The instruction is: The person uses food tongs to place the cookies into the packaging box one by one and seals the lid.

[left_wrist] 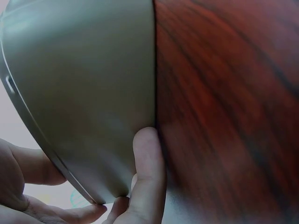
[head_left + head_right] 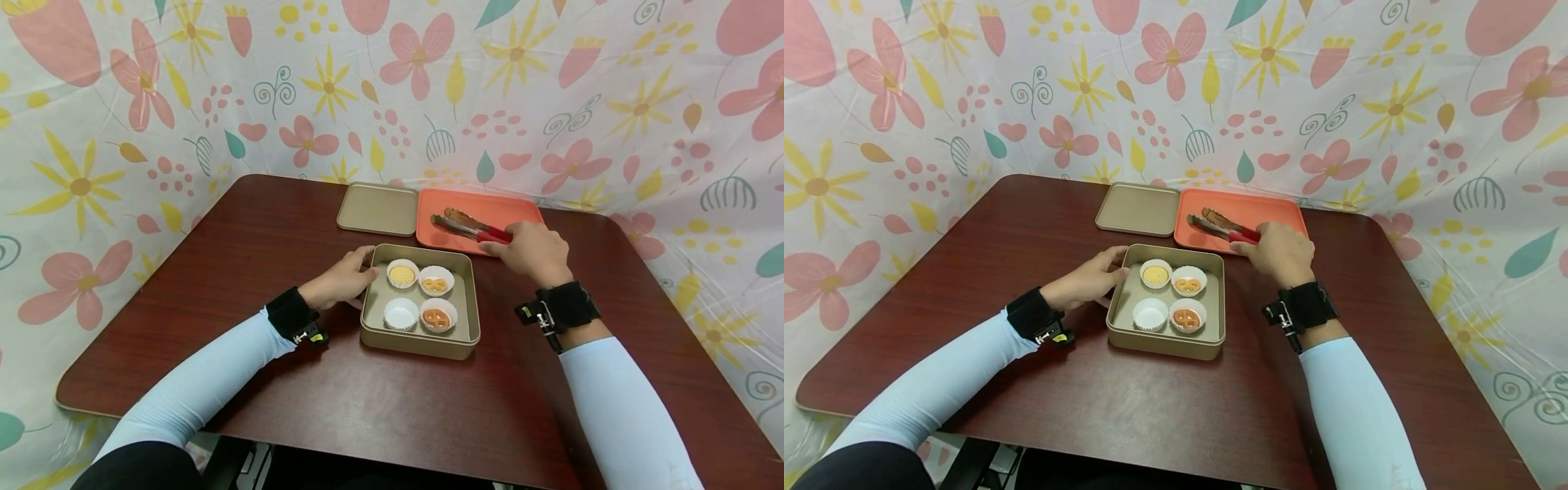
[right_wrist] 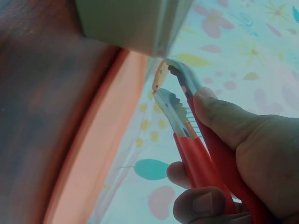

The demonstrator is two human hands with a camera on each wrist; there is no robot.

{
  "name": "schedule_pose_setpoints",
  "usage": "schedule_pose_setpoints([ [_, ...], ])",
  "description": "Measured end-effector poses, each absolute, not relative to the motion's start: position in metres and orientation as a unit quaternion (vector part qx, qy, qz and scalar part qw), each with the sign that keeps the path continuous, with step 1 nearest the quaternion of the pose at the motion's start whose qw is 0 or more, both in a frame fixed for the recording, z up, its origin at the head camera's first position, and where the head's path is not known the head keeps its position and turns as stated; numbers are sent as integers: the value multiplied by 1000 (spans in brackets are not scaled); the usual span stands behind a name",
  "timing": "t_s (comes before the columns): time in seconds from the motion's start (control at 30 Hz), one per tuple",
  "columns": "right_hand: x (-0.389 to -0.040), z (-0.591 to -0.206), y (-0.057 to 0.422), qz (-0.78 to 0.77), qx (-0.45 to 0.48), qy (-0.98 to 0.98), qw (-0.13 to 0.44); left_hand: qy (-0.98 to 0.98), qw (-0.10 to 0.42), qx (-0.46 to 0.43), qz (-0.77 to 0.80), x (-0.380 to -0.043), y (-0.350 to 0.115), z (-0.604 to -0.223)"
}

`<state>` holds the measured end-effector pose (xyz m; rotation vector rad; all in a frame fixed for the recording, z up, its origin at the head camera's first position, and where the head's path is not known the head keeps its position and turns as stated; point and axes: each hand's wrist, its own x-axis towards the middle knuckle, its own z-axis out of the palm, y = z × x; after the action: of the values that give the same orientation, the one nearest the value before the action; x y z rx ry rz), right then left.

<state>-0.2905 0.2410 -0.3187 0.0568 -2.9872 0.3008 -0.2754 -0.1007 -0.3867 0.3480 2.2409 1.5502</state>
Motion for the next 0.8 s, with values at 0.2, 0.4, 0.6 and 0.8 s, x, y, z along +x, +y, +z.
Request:
schedule_pose_setpoints([
  [0.2,-283,-310,239,106,28,-990,86,801,198,124,551,-275,-101,-386],
  [0.4,-271,-301,236,110,38,-988,97,799,201,126,552,-275,-102,-385],
  [0.6,-259,-296,234,113,47,-987,105,800,199,127,552,-275,-102,-385],
  [0.8,-246,-296,233,115,61,-985,112,802,200,124,548,-275,-101,-386],
])
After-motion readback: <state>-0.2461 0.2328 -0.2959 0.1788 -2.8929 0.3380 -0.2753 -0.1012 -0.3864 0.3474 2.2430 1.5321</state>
